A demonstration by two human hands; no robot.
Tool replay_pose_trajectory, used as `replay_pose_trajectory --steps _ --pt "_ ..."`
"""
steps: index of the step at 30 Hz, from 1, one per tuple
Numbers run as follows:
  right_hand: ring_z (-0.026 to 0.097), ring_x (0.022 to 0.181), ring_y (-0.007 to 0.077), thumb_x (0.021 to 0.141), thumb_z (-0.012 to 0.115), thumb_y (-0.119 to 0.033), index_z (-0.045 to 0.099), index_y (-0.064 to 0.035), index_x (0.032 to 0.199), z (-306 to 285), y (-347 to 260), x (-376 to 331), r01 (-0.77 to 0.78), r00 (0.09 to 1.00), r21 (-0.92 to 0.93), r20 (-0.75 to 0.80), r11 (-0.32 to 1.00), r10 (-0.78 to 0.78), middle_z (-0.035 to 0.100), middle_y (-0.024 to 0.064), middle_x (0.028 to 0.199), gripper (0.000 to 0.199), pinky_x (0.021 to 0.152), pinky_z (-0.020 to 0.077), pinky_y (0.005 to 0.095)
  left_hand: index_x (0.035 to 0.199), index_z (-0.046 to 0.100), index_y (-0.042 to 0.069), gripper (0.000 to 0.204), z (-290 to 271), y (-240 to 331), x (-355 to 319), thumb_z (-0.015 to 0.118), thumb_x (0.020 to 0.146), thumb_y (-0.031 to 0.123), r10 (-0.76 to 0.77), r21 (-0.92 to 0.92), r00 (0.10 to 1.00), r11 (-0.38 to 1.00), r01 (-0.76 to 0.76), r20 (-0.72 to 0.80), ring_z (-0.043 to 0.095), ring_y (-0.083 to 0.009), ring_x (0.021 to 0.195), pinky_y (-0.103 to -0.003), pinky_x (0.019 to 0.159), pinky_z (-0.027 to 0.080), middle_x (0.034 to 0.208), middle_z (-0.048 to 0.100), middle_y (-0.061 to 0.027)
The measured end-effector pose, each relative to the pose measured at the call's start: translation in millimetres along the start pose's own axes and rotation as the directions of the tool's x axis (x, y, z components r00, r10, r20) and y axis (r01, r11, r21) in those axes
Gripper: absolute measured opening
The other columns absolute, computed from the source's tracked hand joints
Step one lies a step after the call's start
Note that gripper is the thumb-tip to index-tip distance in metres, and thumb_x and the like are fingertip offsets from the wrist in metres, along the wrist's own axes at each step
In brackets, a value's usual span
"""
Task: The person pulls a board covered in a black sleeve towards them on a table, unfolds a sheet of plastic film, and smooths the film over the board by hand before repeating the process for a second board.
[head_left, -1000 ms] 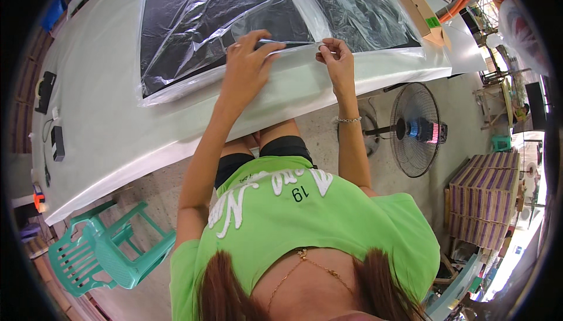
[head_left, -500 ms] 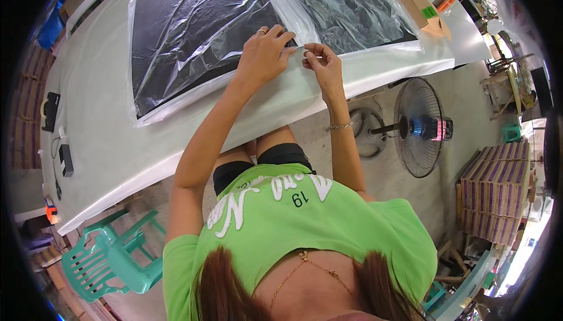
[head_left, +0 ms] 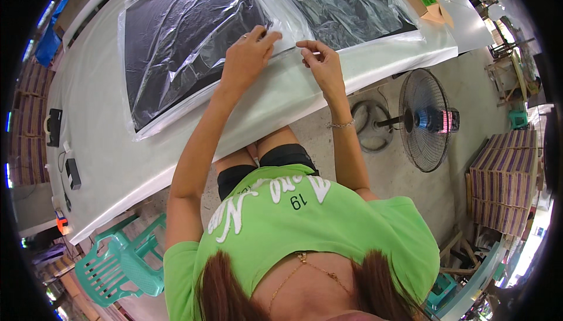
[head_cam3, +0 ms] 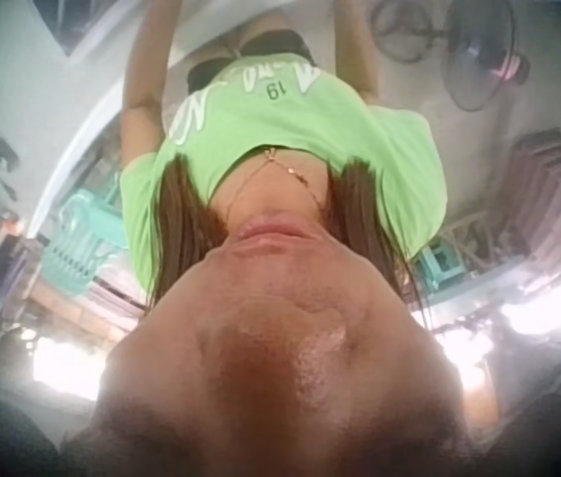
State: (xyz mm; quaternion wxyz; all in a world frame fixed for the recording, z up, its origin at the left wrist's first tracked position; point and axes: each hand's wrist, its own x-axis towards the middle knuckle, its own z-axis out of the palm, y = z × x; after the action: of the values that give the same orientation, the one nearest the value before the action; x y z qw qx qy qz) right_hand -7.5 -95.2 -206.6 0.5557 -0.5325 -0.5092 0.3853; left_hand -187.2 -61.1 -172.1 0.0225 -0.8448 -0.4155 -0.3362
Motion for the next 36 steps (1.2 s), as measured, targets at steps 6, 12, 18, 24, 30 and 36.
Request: replay_pose_trajectory --steps 6,12,18,24,30,36 --pt "0.055 0.064 0.0091 0.087 0.059 -0.008 0.069 -0.0017 0.1 4.6 -3.1 -0.7 0.002 1.0 -0.102 -0.019 0.995 -0.004 0.067 0.0054 0.085 0.018 0.061 0.0449 0.0241 0.102 0.063 0.015 0.019 -0.8 0.8 -0.6 0.055 0.085 0.017 -0.077 -0.099 0.997 0.992 0.073 -0.027 0.063 -0.0284 0.074 -0.039 0.066 0.05 0.087 0.062 -0.0067" --pt "0.055 0.068 0.0092 0.087 0.06 -0.008 0.07 -0.0026 0.099 7.4 -4.7 3.5 0.065 0.996 -0.123 -0.06 0.99 -0.073 0.067 0.005 0.085 0.017 0.063 0.045 0.0249 0.101 0.063 0.015 0.02 -4.7 4.7 -3.7 0.061 0.083 0.024 -0.127 -0.135 0.992 0.983 0.124 -0.014 0.063 -0.0288 0.073 -0.039 0.067 0.05 0.088 0.062 -0.0062" --pt "0.055 0.071 0.0081 0.087 0.06 -0.01 0.071 -0.0058 0.099 18.6 -17.7 7.1 0.005 0.997 0.108 0.075 0.994 -0.013 0.066 0.0017 0.086 0.016 0.064 0.0466 0.0242 0.104 0.061 0.016 0.029 -3.5 -0.4 -5.9 0.068 0.079 0.03 -0.094 -0.144 0.995 0.985 0.092 -0.008 0.063 -0.0281 0.072 -0.039 0.065 0.05 0.088 0.061 -0.0049" --pt "0.052 0.068 0.0075 0.088 0.06 -0.01 0.07 -0.0062 0.102 18.6 -15.1 8.6 -0.02 0.998 0.019 -0.061 1.0 0.021 0.062 0.0004 0.086 0.018 0.063 0.0462 0.023 0.101 0.059 0.017 0.03 -2.4 -2.3 -5.7 0.07 0.078 0.031 -0.116 -0.168 0.993 0.979 0.117 0.018 0.062 -0.0279 0.072 -0.04 0.065 0.049 0.087 0.06 -0.0045" --pt "0.053 0.068 0.009 0.088 0.06 -0.011 0.069 -0.003 0.102 13.9 -4.3 4.7 -0.014 0.998 -0.173 -0.063 0.985 0.003 0.063 0.0038 0.086 0.018 0.064 0.0446 0.0234 0.101 0.059 0.016 0.029 -1.6 -2.4 -7.2 0.07 0.078 0.03 -0.102 -0.155 0.995 0.983 0.101 0.003 0.062 -0.0281 0.072 -0.04 0.065 0.05 0.087 0.061 -0.0046" --pt "0.053 0.07 0.0081 0.089 0.06 -0.011 0.069 -0.0019 0.103 15.6 -9.4 4.5 -0.037 0.998 -0.121 -0.055 0.992 0.031 0.065 0.0026 0.086 0.019 0.065 0.0434 0.0232 0.099 0.061 0.015 0.03 -0.5 -8.0 -8.5 0.07 0.078 0.034 -0.125 -0.207 0.992 0.971 0.119 -0.016 0.063 -0.0273 0.072 -0.039 0.064 0.05 0.089 0.062 -0.0049"
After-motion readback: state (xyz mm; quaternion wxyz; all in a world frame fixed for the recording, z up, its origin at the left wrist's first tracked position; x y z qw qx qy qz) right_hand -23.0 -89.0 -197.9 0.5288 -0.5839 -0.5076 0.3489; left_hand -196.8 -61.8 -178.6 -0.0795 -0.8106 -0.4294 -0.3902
